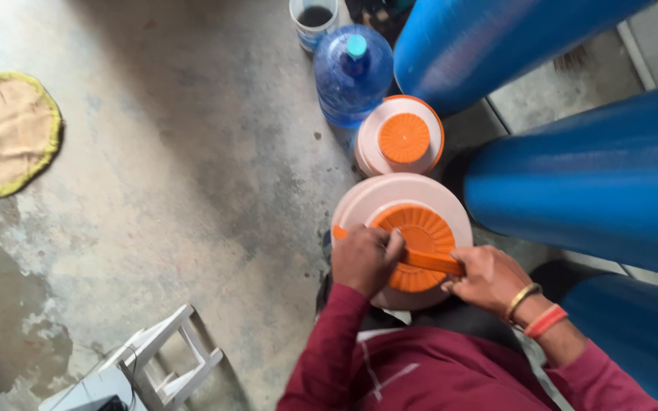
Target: The person carries a white and orange lidded water can across the concrete floor and sets it down near large blue tanks, then carries a blue-lidded water can to another spot, and finally moves a large clear water bottle and touches its cap area. The containers are relocated one at a time by hand.
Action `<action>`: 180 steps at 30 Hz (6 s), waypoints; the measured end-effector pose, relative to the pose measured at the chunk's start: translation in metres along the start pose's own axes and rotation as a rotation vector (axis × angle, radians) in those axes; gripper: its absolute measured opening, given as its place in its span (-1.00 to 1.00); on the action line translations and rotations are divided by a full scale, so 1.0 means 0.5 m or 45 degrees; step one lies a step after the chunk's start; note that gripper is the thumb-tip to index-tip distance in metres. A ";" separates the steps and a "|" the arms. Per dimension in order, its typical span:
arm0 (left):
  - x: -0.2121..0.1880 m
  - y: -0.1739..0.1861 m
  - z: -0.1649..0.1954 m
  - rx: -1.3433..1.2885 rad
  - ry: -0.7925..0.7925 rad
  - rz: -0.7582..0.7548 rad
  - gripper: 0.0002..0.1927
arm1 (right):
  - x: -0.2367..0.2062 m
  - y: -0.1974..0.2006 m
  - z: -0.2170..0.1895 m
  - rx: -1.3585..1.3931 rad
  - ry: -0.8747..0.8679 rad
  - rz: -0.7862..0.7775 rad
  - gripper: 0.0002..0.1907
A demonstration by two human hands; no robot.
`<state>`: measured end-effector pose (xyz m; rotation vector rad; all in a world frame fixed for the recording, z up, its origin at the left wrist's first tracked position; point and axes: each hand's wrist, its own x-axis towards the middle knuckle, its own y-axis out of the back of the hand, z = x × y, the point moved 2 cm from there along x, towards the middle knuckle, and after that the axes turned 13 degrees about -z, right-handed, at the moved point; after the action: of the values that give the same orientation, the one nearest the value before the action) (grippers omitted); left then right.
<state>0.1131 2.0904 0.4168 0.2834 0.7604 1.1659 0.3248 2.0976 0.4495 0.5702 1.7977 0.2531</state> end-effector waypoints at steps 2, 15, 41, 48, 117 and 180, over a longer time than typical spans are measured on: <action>0.019 0.003 0.011 0.005 0.045 0.021 -0.58 | 0.011 0.015 0.010 0.010 0.013 -0.011 -0.70; 0.204 0.039 0.138 0.072 0.172 0.152 -0.60 | 0.088 0.229 0.065 0.003 0.281 0.124 -0.74; 0.553 0.121 0.172 0.136 -0.019 -0.182 -0.56 | 0.248 0.450 0.086 0.163 0.192 0.380 -0.64; 0.564 0.141 0.137 0.145 -0.077 0.009 -0.60 | 0.274 0.440 0.036 0.253 0.268 0.429 -0.48; 0.580 0.010 0.005 -0.029 -0.027 0.142 -0.24 | 0.439 0.373 0.075 0.388 0.201 1.040 -0.32; -0.254 -0.339 -0.119 -2.696 -0.160 1.039 -0.09 | 0.016 -0.220 -0.108 -0.887 1.900 -0.172 -0.42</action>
<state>0.1722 1.8986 0.3263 -1.1990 -1.0379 2.0474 0.2445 2.0137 0.4099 -0.4266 2.8539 1.4103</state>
